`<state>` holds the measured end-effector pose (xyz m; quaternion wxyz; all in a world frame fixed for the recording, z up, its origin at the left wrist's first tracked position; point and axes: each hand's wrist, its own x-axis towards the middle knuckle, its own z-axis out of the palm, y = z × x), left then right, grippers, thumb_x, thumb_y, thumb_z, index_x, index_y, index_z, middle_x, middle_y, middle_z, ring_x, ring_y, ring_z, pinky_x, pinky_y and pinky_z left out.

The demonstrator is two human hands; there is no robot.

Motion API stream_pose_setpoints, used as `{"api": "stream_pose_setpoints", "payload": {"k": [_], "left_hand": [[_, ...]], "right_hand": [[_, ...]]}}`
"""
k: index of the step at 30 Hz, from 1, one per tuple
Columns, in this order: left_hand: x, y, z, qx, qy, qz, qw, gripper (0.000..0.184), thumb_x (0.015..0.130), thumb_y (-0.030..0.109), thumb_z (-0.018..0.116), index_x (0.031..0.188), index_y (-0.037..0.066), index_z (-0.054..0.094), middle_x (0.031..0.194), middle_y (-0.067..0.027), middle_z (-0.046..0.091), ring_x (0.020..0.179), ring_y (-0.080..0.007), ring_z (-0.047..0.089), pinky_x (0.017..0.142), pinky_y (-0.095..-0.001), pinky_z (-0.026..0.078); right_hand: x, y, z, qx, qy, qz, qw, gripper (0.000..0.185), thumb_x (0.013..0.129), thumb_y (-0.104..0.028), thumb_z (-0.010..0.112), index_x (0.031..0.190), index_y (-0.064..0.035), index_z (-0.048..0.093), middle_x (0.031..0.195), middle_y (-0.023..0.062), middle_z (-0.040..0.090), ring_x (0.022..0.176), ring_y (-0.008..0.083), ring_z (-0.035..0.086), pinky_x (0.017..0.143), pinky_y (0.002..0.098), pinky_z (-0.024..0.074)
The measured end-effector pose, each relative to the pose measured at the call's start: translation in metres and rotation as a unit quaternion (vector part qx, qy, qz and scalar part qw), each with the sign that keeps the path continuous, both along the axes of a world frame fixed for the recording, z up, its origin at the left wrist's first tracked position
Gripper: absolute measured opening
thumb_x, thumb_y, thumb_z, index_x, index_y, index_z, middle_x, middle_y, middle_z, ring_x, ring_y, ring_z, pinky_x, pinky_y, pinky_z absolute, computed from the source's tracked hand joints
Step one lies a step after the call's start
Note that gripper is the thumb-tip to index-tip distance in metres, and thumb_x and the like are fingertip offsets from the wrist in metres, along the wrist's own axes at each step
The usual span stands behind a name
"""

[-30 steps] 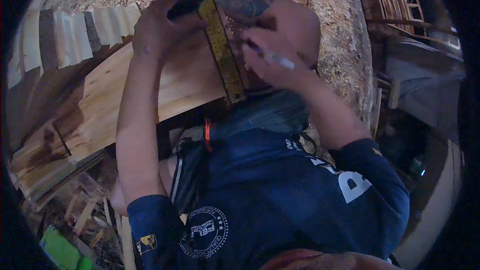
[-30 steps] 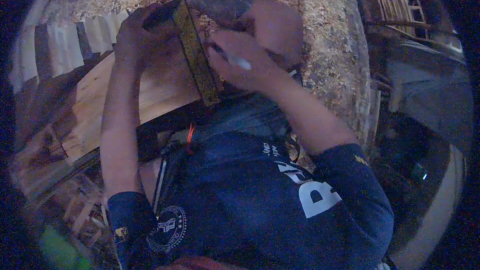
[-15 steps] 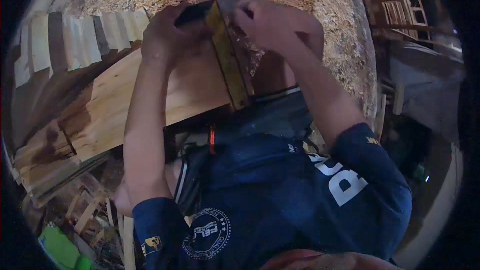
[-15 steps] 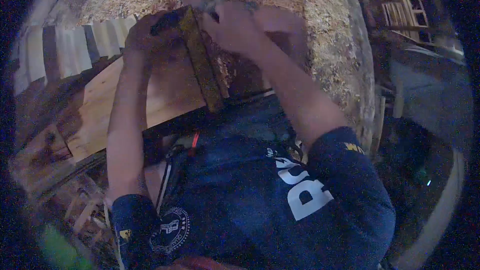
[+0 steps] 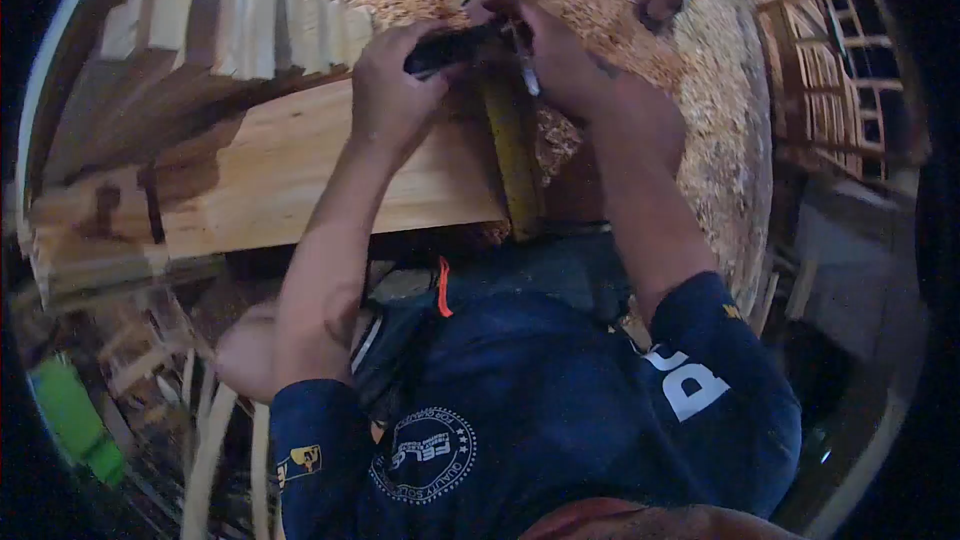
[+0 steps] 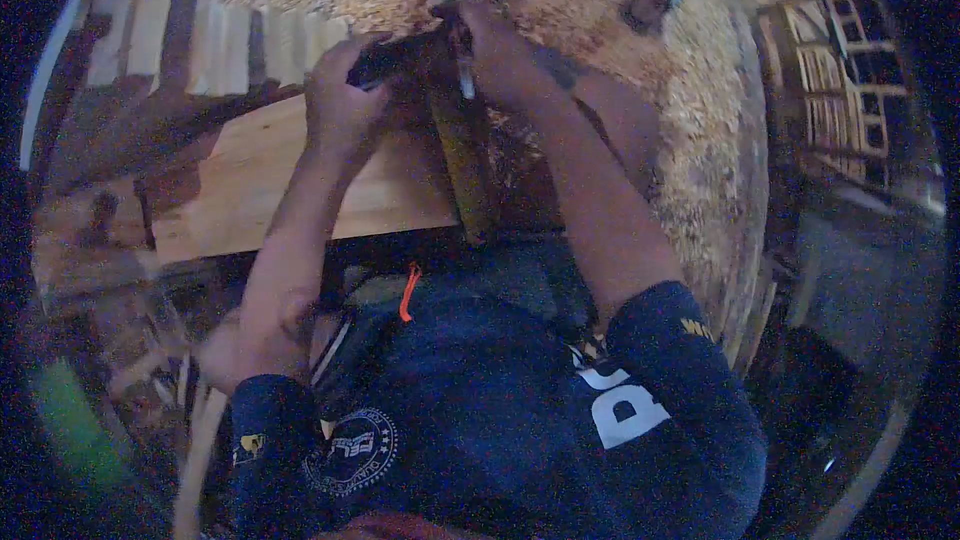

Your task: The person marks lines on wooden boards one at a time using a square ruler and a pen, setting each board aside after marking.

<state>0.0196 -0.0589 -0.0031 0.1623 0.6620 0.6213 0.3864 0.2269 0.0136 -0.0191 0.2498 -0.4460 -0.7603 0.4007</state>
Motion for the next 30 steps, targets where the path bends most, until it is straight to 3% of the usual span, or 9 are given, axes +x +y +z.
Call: {"api": "stream_pose_setpoints", "payload": {"k": [3, 7, 10, 12, 14, 16, 19, 27, 30], "left_hand": [[-0.005, -0.044, 0.016, -0.012, -0.047, 0.053, 0.997, 0.053, 0.075, 0.02, 0.083, 0.123, 0.009, 0.065, 0.113, -0.0142, 0.067, 0.105, -0.0345, 0.065, 0.091, -0.041, 0.053], [-0.023, -0.111, 0.008, 0.001, 0.034, 0.241, 0.97, 0.057, 0.075, 0.013, 0.085, 0.126, 0.008, 0.062, 0.127, -0.0135, 0.058, 0.116, -0.0289, 0.058, 0.095, -0.0379, 0.053], [-0.048, -0.18, -0.019, 0.043, -0.052, 0.447, 0.892, 0.055, 0.08, 0.022, 0.081, 0.128, 0.008, 0.059, 0.125, -0.0085, 0.06, 0.121, -0.0282, 0.054, 0.102, -0.0427, 0.045], [-0.056, -0.215, -0.041, 0.019, -0.238, 0.554, 0.798, 0.055, 0.083, 0.027, 0.081, 0.129, 0.009, 0.057, 0.123, -0.0076, 0.057, 0.117, -0.0244, 0.053, 0.1, -0.0417, 0.045], [-0.061, -0.235, -0.042, -0.044, -0.443, 0.563, 0.696, 0.055, 0.085, 0.032, 0.081, 0.129, 0.01, 0.056, 0.121, -0.0068, 0.056, 0.114, -0.0215, 0.053, 0.097, -0.0406, 0.045], [-0.063, -0.244, -0.037, -0.149, -0.646, 0.467, 0.585, 0.055, 0.086, 0.037, 0.08, 0.127, 0.011, 0.055, 0.117, -0.0063, 0.054, 0.11, -0.0194, 0.052, 0.094, -0.0395, 0.045], [-0.049, -0.224, -0.044, -0.122, -0.706, 0.409, 0.565, 0.059, 0.088, 0.053, 0.073, 0.124, 0.01, 0.056, 0.111, -0.0051, 0.055, 0.105, -0.0186, 0.051, 0.094, -0.0366, 0.042], [-0.05, -0.211, -0.036, -0.134, -0.647, 0.442, 0.606, 0.077, 0.086, 0.039, 0.081, 0.141, 0.005, 0.039, 0.125, -0.0067, 0.055, 0.109, -0.022, 0.053, 0.094, -0.0393, 0.046], [-0.048, -0.212, -0.039, -0.125, -0.664, 0.415, 0.61, 0.084, 0.088, 0.038, 0.079, 0.147, 0.001, 0.033, 0.131, -0.01, 0.056, 0.119, -0.0249, 0.055, 0.101, -0.0423, 0.045]], "right_hand": [[-0.008, 0.011, -0.026, -0.107, 0.062, 0.06, 0.991, 0.039, 0.091, -0.014, 0.068, 0.129, -0.0096, 0.059, 0.116, 0.0126, 0.066, 0.107, 0.0241, 0.063, 0.093, 0.038, 0.0516], [-0.037, -0.01, 0.022, 0.08, -0.053, 0.191, 0.977, 0.045, 0.088, -0.005, 0.073, 0.131, -0.0051, 0.058, 0.113, 0.0086, 0.064, 0.105, 0.0187, 0.059, 0.093, 0.0343, 0.0496], [-0.056, 0.02, -0.015, -0.26, 0.07, 0.135, 0.953, 0.044, 0.087, -0.01, 0.076, 0.127, -0.0034, 0.059, 0.11, 0.0094, 0.063, 0.101, 0.0198, 0.059, 0.091, 0.0346, 0.0491], [-0.068, 0.025, -0.019, -0.31, 0.09, 0.09, 0.942, 0.043, 0.087, -0.011, 0.077, 0.125, -0.0031, 0.059, 0.108, 0.0099, 0.063, 0.1, 0.0201, 0.059, 0.091, 0.035, 0.049], [-0.066, 0.009, -0.001, 0.091, 0.025, 0.234, 0.968, 0.041, 0.088, -0.013, 0.076, 0.123, -0.0033, 0.059, 0.107, 0.0093, 0.063, 0.1, 0.0185, 0.059, 0.091, 0.0348, 0.0487], [-0.073, -0.009, 0.026, 0.016, 0.081, 0.266, 0.961, 0.041, 0.088, -0.014, 0.076, 0.124, -0.0033, 0.059, 0.108, 0.0082, 0.063, 0.101, 0.0172, 0.058, 0.092, 0.0336, 0.0479], [-0.083, -0.043, 0.009, -0.079, 0.062, 0.303, 0.948, 0.032, 0.09, -0.008, 0.067, 0.121, -0.0051, 0.06, 0.104, 0.0091, 0.064, 0.097, 0.019, 0.059, 0.089, 0.0334, 0.0495], [-0.075, 0.003, -0.006, 0.082, 0.013, 0.243, 0.966, 0.028, 0.095, -0.012, 0.063, 0.122, -0.0063, 0.061, 0.099, 0.0079, 0.067, 0.094, 0.0179, 0.061, 0.084, 0.0326, 0.0502], [-0.076, 0.0, -0.004, -0.033, 0.031, 0.197, 0.979, 0.026, 0.098, -0.014, 0.061, 0.121, -0.0023, 0.062, 0.103, 0.0077, 0.066, 0.096, 0.0174, 0.062, 0.087, 0.032, 0.0497]]}}
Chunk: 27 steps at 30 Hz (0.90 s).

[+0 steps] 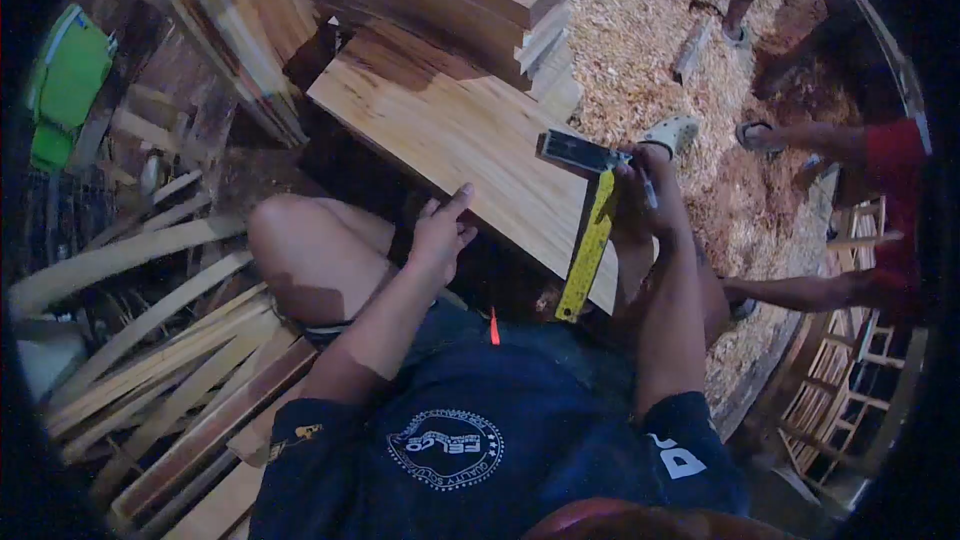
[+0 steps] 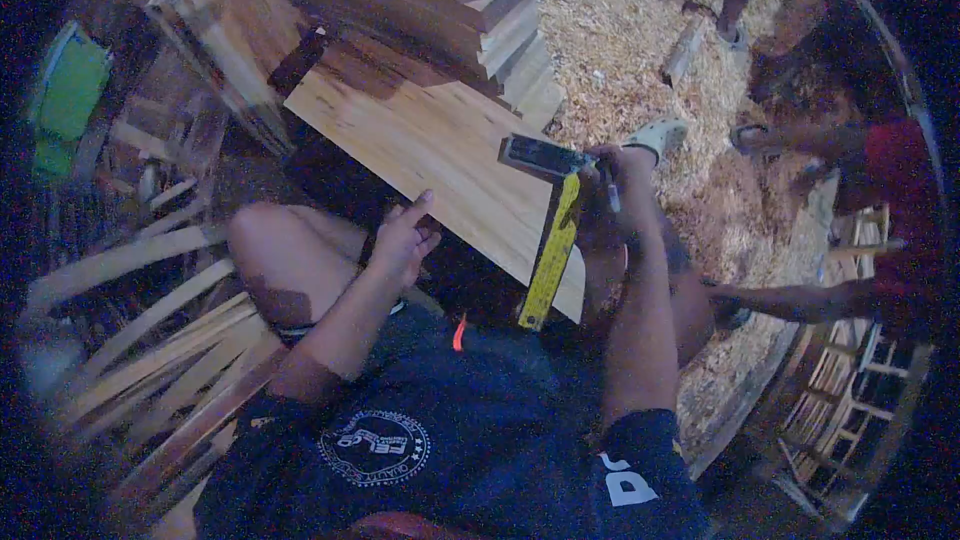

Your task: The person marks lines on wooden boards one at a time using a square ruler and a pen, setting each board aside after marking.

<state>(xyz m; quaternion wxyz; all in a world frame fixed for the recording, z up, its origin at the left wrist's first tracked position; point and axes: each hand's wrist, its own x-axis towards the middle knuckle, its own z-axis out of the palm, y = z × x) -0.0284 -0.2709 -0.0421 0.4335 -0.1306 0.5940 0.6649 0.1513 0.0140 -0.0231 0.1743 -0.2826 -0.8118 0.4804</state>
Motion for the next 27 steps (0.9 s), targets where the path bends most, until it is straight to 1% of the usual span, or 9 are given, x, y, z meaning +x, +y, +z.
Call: {"api": "stream_pose_setpoints", "payload": {"k": [2, 4, 8, 15, 17, 21, 22, 23, 27], "left_hand": [[0.007, 0.002, 0.003, -0.021, -0.015, 0.032, 0.999, 0.08, 0.089, 0.037, 0.078, 0.146, -0.001, 0.036, 0.129, -0.0098, 0.058, 0.121, -0.026, 0.055, 0.103, -0.0429, 0.044], [0.007, -0.001, -0.012, 0.069, -0.013, 0.036, 0.997, 0.072, 0.09, 0.036, 0.077, 0.143, 0.0, 0.042, 0.127, -0.011, 0.06, 0.119, -0.0267, 0.058, 0.103, -0.044, 0.046], [-0.002, -0.002, -0.006, 0.142, -0.078, 0.094, 0.982, 0.054, 0.094, 0.031, 0.072, 0.134, -0.001, 0.054, 0.124, -0.0144, 0.065, 0.112, -0.0278, 0.065, 0.099, -0.0451, 0.052], [-0.005, -0.004, 0.002, 0.108, 0.12, 0.153, 0.975, 0.052, 0.099, 0.03, 0.066, 0.131, -0.008, 0.052, 0.123, -0.0201, 0.063, 0.109, -0.0307, 0.066, 0.097, -0.0456, 0.055], [-0.021, -0.015, 0.018, 0.099, 0.116, 0.16, 0.975, 0.053, 0.099, 0.032, 0.066, 0.131, -0.009, 0.052, 0.123, -0.0209, 0.063, 0.107, -0.0308, 0.067, 0.093, -0.0453, 0.056], [-0.048, -0.055, 0.071, -0.044, 0.247, 0.172, 0.953, 0.063, 0.102, 0.049, 0.055, 0.132, -0.007, 0.054, 0.124, -0.0191, 0.063, 0.098, -0.0298, 0.068, 0.085, -0.0492, 0.059], [-0.049, -0.067, 0.107, -0.16, 0.307, 0.11, 0.932, 0.067, 0.101, 0.053, 0.052, 0.136, -0.004, 0.051, 0.128, -0.0175, 0.062, 0.098, -0.0295, 0.068, 0.085, -0.0493, 0.059], [-0.063, -0.078, 0.116, -0.135, 0.339, 0.139, 0.921, 0.07, 0.1, 0.057, 0.051, 0.139, 0.0, 0.048, 0.133, -0.0161, 0.059, 0.102, -0.0298, 0.066, 0.089, -0.0497, 0.057], [-0.146, -0.123, 0.15, 0.097, 0.42, 0.253, 0.866, 0.08, 0.097, 0.066, 0.049, 0.149, 0.007, 0.038, 0.148, -0.0152, 0.047, 0.128, -0.0338, 0.051, 0.109, -0.0526, 0.043]], "right_hand": [[0.006, -0.006, 0.013, -0.024, -0.006, 0.009, 1.0, 0.025, 0.099, -0.013, 0.06, 0.12, 0.0005, 0.062, 0.106, 0.0071, 0.066, 0.099, 0.0161, 0.061, 0.09, 0.0305, 0.0484], [0.011, -0.013, 0.004, -0.211, 0.026, -0.015, 0.977, 0.025, 0.098, -0.013, 0.061, 0.119, 0.0004, 0.063, 0.107, 0.0066, 0.066, 0.1, 0.0158, 0.06, 0.091, 0.0299, 0.048], [0.018, -0.039, -0.004, -0.212, 0.094, 0.045, 0.972, 0.025, 0.096, -0.01, 0.064, 0.119, -0.0029, 0.062, 0.105, 0.0051, 0.065, 0.094, 0.0138, 0.061, 0.081, 0.0267, 0.05], [0.032, -0.027, 0.035, -0.323, 0.257, -0.111, 0.904, 0.035, 0.093, -0.016, 0.068, 0.123, -0.0003, 0.061, 0.103, 0.0092, 0.068, 0.096, 0.0177, 0.066, 0.083, 0.0311, 0.0546], [0.05, -0.003, 0.044, -0.312, 0.226, -0.147, 0.911, 0.035, 0.092, -0.015, 0.067, 0.124, -0.0004, 0.062, 0.103, 0.0106, 0.069, 0.098, 0.0187, 0.066, 0.085, 0.0318, 0.0542], [0.07, 0.043, 0.021, -0.013, 0.082, -0.079, 0.993, 0.034, 0.09, -0.013, 0.065, 0.122, -0.0022, 0.066, 0.107, 0.0127, 0.07, 0.101, 0.0202, 0.067, 0.09, 0.0356, 0.0529], [0.061, 0.039, 0.02, 0.026, 0.043, -0.069, 0.996, 0.034, 0.09, -0.014, 0.065, 0.122, -0.0026, 0.067, 0.108, 0.0129, 0.071, 0.101, 0.0206, 0.067, 0.09, 0.0364, 0.0526], [0.05, 0.035, 0.019, 0.063, 0.004, -0.06, 0.996, 0.034, 0.089, -0.014, 0.065, 0.121, -0.0031, 0.067, 0.109, 0.0131, 0.071, 0.101, 0.021, 0.067, 0.091, 0.0372, 0.0524], [0.012, 0.022, 0.009, -0.187, 0.062, -0.129, 0.972, 0.029, 0.091, -0.02, 0.061, 0.114, -0.004, 0.07, 0.098, 0.0094, 0.068, 0.09, 0.0196, 0.065, 0.082, 0.035, 0.051]]}}
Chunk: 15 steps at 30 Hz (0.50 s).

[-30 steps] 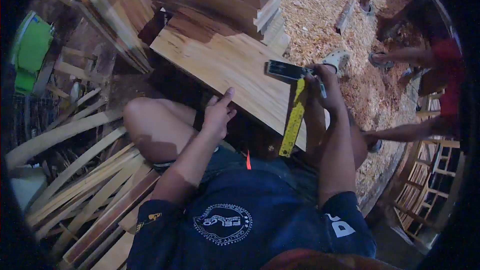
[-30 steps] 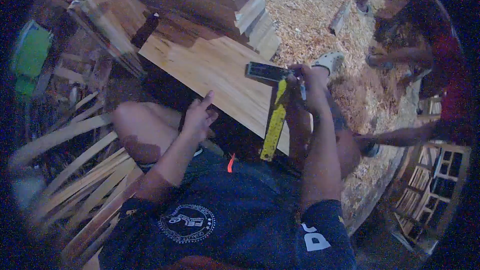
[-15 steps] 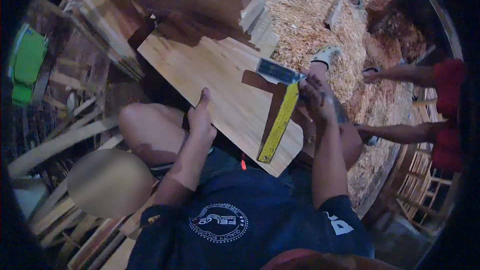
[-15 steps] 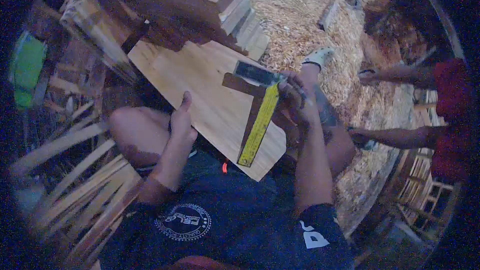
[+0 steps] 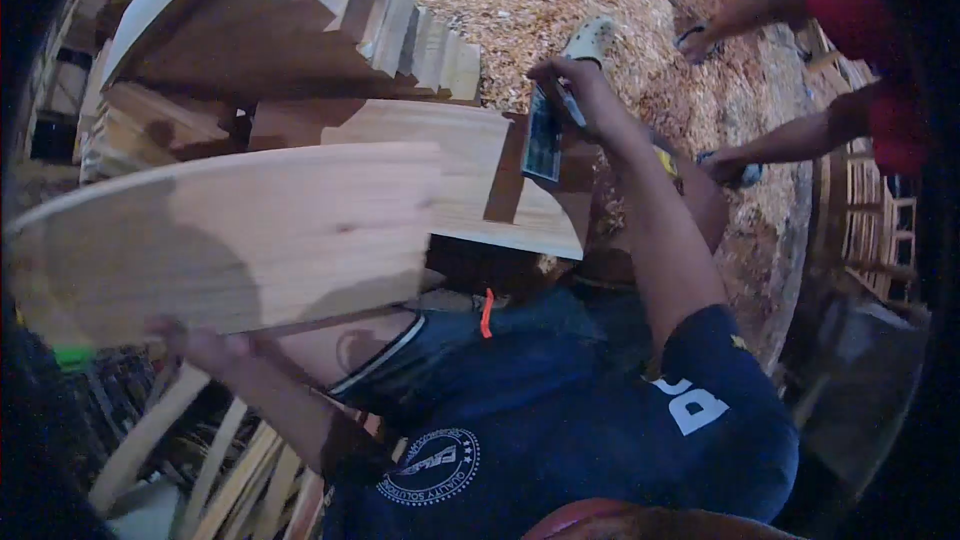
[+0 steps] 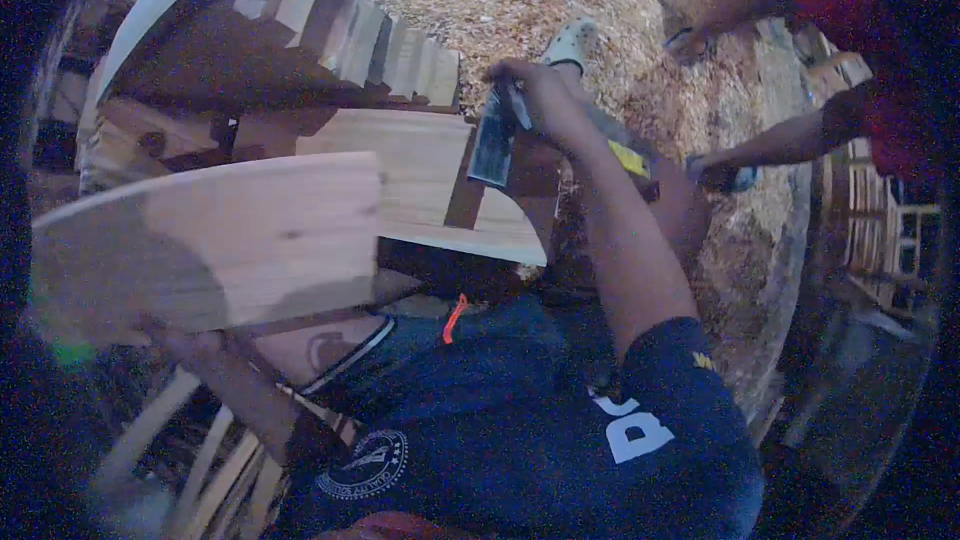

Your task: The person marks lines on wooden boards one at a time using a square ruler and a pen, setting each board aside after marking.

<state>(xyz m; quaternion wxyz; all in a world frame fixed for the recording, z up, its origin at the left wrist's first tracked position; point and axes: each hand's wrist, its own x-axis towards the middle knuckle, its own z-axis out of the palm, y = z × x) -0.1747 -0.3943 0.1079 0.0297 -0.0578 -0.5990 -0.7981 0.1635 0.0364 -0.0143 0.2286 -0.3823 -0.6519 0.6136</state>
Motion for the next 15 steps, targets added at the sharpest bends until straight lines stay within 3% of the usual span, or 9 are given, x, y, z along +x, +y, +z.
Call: {"api": "stream_pose_setpoints", "payload": {"k": [2, 3, 5, 7, 10, 12, 14, 15], "left_hand": [[-0.016, -0.005, 0.05, 0.02, 0.057, -0.012, 0.998, 0.082, 0.095, 0.067, 0.049, 0.151, 0.008, 0.037, 0.15, -0.0166, 0.044, 0.136, -0.036, 0.045, 0.116, -0.0539, 0.037], [-0.018, -0.001, 0.075, 0.03, 0.077, -0.014, 0.996, 0.083, 0.095, 0.068, 0.049, 0.151, 0.009, 0.037, 0.15, -0.0172, 0.044, 0.138, -0.0368, 0.043, 0.118, -0.0542, 0.036], [-0.011, 0.027, 0.124, 0.055, 0.086, -0.007, 0.995, 0.081, 0.094, 0.068, 0.05, 0.151, 0.012, 0.039, 0.147, -0.0181, 0.048, 0.134, -0.0375, 0.049, 0.115, -0.0537, 0.039], [-0.005, 0.075, 0.143, -0.1, 0.153, 0.135, 0.974, 0.076, 0.096, 0.065, 0.049, 0.15, 0.013, 0.042, 0.145, -0.0178, 0.05, 0.131, -0.0378, 0.052, 0.114, -0.0533, 0.041], [-0.024, 0.09, 0.17, -0.123, 0.208, 0.108, 0.964, 0.067, 0.097, 0.061, 0.05, 0.142, 0.011, 0.046, 0.135, -0.0157, 0.053, 0.121, -0.0338, 0.053, 0.105, -0.0505, 0.043], [-0.044, 0.095, 0.19, -0.133, 0.237, 0.068, 0.96, 0.062, 0.098, 0.058, 0.051, 0.137, 0.009, 0.049, 0.128, -0.0144, 0.055, 0.113, -0.0311, 0.053, 0.1, -0.0485, 0.044], [-0.071, 0.104, 0.211, -0.164, 0.261, 0.021, 0.951, 0.057, 0.099, 0.055, 0.052, 0.131, 0.008, 0.052, 0.121, -0.013, 0.057, 0.106, -0.0284, 0.054, 0.094, -0.0466, 0.046], [-0.087, 0.11, 0.217, -0.183, 0.27, -0.001, 0.945, 0.055, 0.099, 0.053, 0.053, 0.129, 0.007, 0.054, 0.118, -0.0123, 0.058, 0.103, -0.0271, 0.054, 0.091, -0.0457, 0.047]], "right_hand": [[-0.017, -0.001, 0.016, -0.22, 0.108, -0.06, 0.968, 0.034, 0.096, -0.032, 0.054, 0.113, -0.0067, 0.071, 0.09, 0.0046, 0.063, 0.075, 0.0161, 0.059, 0.07, 0.029, 0.0474], [-0.017, 0.001, 0.014, -0.175, 0.082, -0.077, 0.978, 0.033, 0.096, -0.032, 0.055, 0.111, -0.0063, 0.071, 0.089, 0.0046, 0.061, 0.076, 0.0154, 0.058, 0.07, 0.0291, 0.0476], [-0.004, 0.015, 0.001, 0.118, 0.053, -0.044, 0.991, 0.029, 0.096, -0.026, 0.056, 0.11, -0.0051, 0.071, 0.09, 0.0053, 0.06, 0.079, 0.0159, 0.059, 0.071, 0.0297, 0.0489], [0.013, 0.017, 0.014, 0.414, -0.06, -0.039, 0.907, 0.021, 0.093, -0.01, 0.059, 0.111, -0.0028, 0.068, 0.091, 0.0079, 0.061, 0.084, 0.0177, 0.062, 0.075, 0.0321, 0.0519], [0.048, 0.021, 0.033, 0.366, -0.001, -0.092, 0.926, 0.025, 0.09, 0.0, 0.06, 0.114, -0.0018, 0.066, 0.094, 0.0103, 0.063, 0.088, 0.0224, 0.065, 0.079, 0.0345, 0.053], [0.069, 0.02, 0.047, 0.292, 0.016, -0.147, 0.945, 0.024, 0.091, -0.002, 0.061, 0.114, -0.0014, 0.067, 0.098, 0.0129, 0.064, 0.089, 0.0254, 0.066, 0.081, 0.0343, 0.053], [0.096, 0.029, 0.052, 0.515, -0.144, -0.15, 0.831, 0.023, 0.092, -0.002, 0.06, 0.114, -0.0012, 0.067, 0.098, 0.0132, 0.064, 0.09, 0.0251, 0.066, 0.081, 0.0346, 0.053], [0.106, 0.026, 0.056, 0.509, -0.148, -0.176, 0.83, 0.023, 0.092, -0.003, 0.06, 0.113, -0.0014, 0.067, 0.099, 0.0127, 0.064, 0.09, 0.0246, 0.065, 0.082, 0.0349, 0.0528]]}}
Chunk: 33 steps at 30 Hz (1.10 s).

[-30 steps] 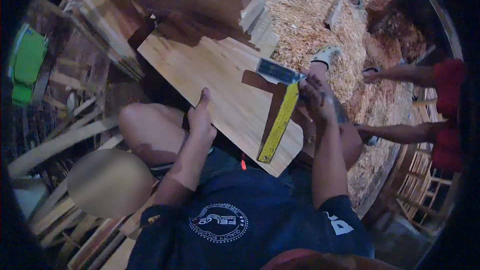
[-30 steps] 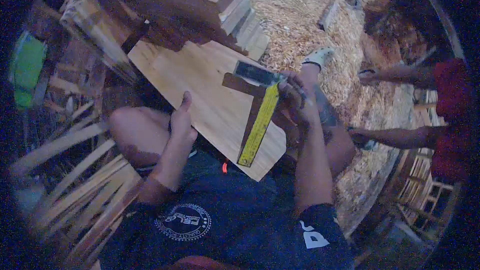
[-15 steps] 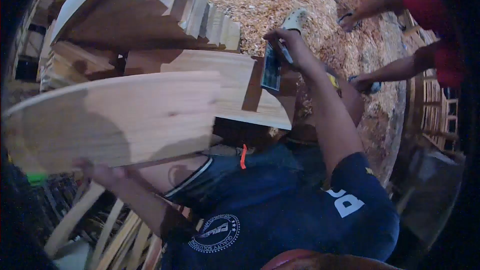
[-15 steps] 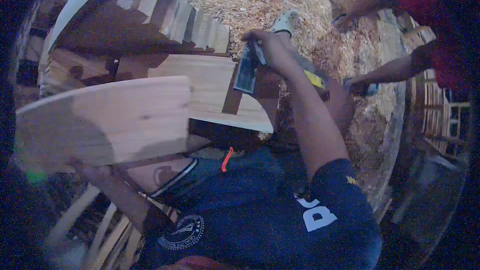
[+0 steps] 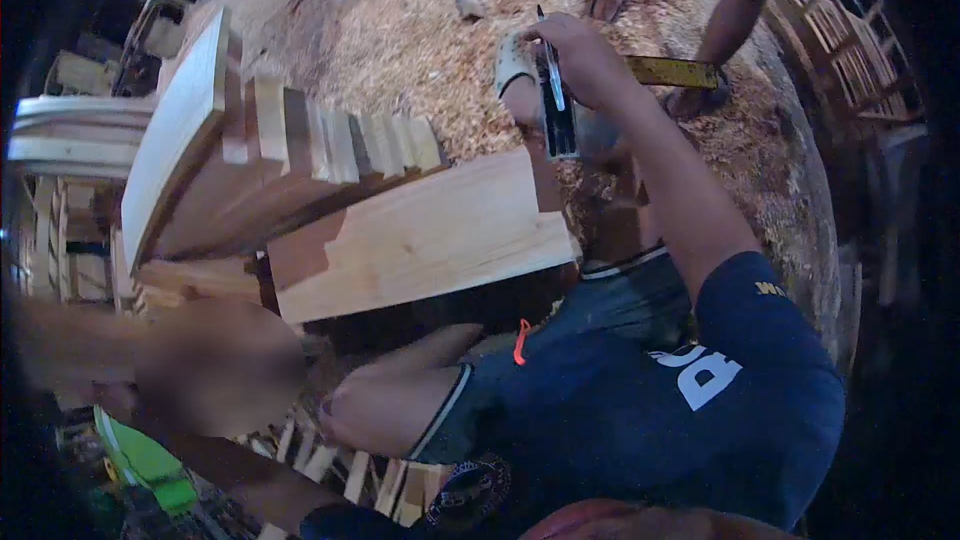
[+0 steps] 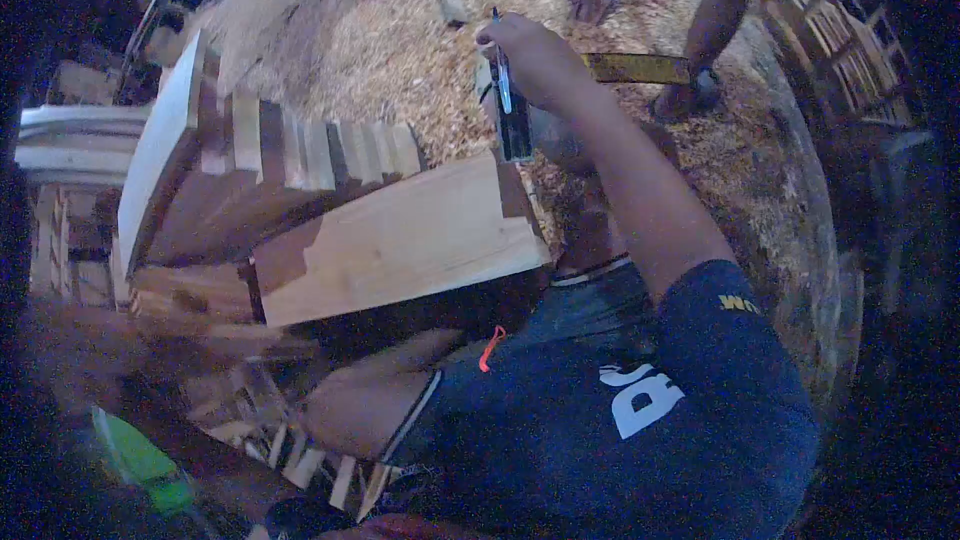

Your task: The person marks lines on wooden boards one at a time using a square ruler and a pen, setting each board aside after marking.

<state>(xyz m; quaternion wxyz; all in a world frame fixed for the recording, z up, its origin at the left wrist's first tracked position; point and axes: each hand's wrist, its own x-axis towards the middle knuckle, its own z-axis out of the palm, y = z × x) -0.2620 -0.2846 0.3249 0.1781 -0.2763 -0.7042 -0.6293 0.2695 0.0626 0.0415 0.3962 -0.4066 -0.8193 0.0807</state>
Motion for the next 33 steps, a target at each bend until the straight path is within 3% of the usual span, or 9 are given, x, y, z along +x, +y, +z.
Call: {"api": "stream_pose_setpoints", "payload": {"k": [5, 7, 9, 11, 12, 18, 23, 25, 33], "left_hand": [[-0.053, 0.063, -0.014, -0.227, 0.054, -0.096, 0.968, 0.045, 0.101, 0.046, 0.055, 0.115, 0.003, 0.061, 0.101, -0.0089, 0.063, 0.085, -0.0203, 0.055, 0.076, -0.0409, 0.05], [-0.04, 0.097, -0.045, -0.347, 0.119, -0.159, 0.917, 0.042, 0.102, 0.043, 0.056, 0.11, 0.002, 0.064, 0.094, -0.0076, 0.065, 0.077, -0.0176, 0.056, 0.07, -0.039, 0.051], [0.018, 0.124, -0.072, -0.371, 0.357, -0.213, 0.83, 0.046, 0.096, 0.049, 0.063, 0.093, 0.003, 0.065, 0.081, -0.0077, 0.062, 0.068, -0.0207, 0.053, 0.063, -0.0388, 0.049], [0.093, 0.136, -0.096, -0.44, 0.371, -0.226, 0.786, 0.055, 0.087, 0.059, 0.068, 0.087, 0.004, 0.066, 0.078, -0.012, 0.062, 0.069, -0.0283, 0.057, 0.066, -0.0424, 0.05], [0.118, 0.14, -0.102, -0.502, 0.181, -0.232, 0.813, 0.061, 0.082, 0.064, 0.069, 0.088, 0.004, 0.067, 0.079, -0.0149, 0.064, 0.073, -0.033, 0.062, 0.07, -0.045, 0.05], [0.153, 0.157, -0.206, -0.588, 0.189, -0.314, 0.721, 0.052, 0.08, 0.058, 0.075, 0.097, 0.009, 0.076, 0.097, -0.0147, 0.073, 0.086, -0.0311, 0.071, 0.076, -0.0437, 0.051], [0.15, 0.171, -0.272, -0.567, 0.067, -0.346, 0.744, 0.05, 0.079, 0.055, 0.076, 0.101, 0.01, 0.076, 0.101, -0.0145, 0.074, 0.088, -0.0316, 0.071, 0.079, -0.0417, 0.053], [0.146, 0.174, -0.274, -0.56, 0.035, -0.35, 0.75, 0.05, 0.078, 0.053, 0.077, 0.102, 0.01, 0.076, 0.102, -0.0147, 0.074, 0.09, -0.0325, 0.071, 0.081, -0.0415, 0.054], [0.14, 0.133, -0.279, -0.331, 0.082, -0.372, 0.863, 0.036, 0.085, 0.034, 0.076, 0.1, 0.002, 0.073, 0.099, -0.0132, 0.072, 0.094, -0.0226, 0.069, 0.082, -0.0358, 0.054]], "right_hand": [[0.045, -0.006, -0.005, -0.098, 0.148, -0.081, 0.981, 0.023, 0.092, -0.007, 0.061, 0.114, -0.0027, 0.068, 0.104, 0.0117, 0.066, 0.094, 0.0252, 0.064, 0.083, 0.0365, 0.0518], [0.075, 0.007, -0.017, -0.326, 0.372, -0.065, 0.867, 0.024, 0.093, -0.011, 0.061, 0.115, -0.0041, 0.068, 0.11, 0.0125, 0.066, 0.098, 0.0271, 0.063, 0.087, 0.037, 0.0509], [0.122, 0.006, -0.048, -0.144, 0.181, -0.112, 0.966, 0.025, 0.096, -0.014, 0.06, 0.117, -0.0055, 0.068, 0.114, 0.0137, 0.066, 0.104, 0.0271, 0.063, 0.092, 0.037, 0.0494], [0.156, -0.009, -0.031, -0.029, 0.019, -0.186, 0.982, 0.026, 0.098, -0.017, 0.06, 0.12, -0.0055, 0.067, 0.117, 0.0145, 0.066, 0.108, 0.0249, 0.062, 0.095, 0.0361, 0.048], [0.16, -0.022, -0.006, -0.006, -0.037, -0.231, 0.972, 0.027, 0.098, -0.018, 0.061, 0.121, -0.0051, 0.067, 0.118, 0.0148, 0.067, 0.109, 0.0232, 0.062, 0.097, 0.0355, 0.0474], [0.112, -0.077, 0.08, -0.165, 0.044, -0.193, 0.966, 0.028, 0.098, -0.018, 0.063, 0.121, -0.003, 0.068, 0.113, 0.0102, 0.068, 0.102, 0.0189, 0.064, 0.092, 0.0335, 0.0501], [-0.014, -0.11, 0.023, -0.201, 0.062, 0.133, 0.969, 0.024, 0.09, -0.001, 0.063, 0.113, -0.0037, 0.068, 0.097, 0.0066, 0.063, 0.089, 0.0179, 0.062, 0.081, 0.0334, 0.0513], [-0.072, -0.135, 0.001, -0.436, 0.094, 0.137, 0.885, 0.026, 0.089, 0.0, 0.058, 0.112, -0.0021, 0.068, 0.102, 0.0093, 0.065, 0.09, 0.0217, 0.063, 0.082, 0.0346, 0.0507], [-0.19, -0.17, -0.039, -0.151, -0.08, 0.24, 0.955, 0.022, 0.091, -0.012, 0.058, 0.108, 0.0003, 0.066, 0.094, 0.0161, 0.06, 0.084, 0.0289, 0.064, 0.075, 0.0373, 0.052]]}}
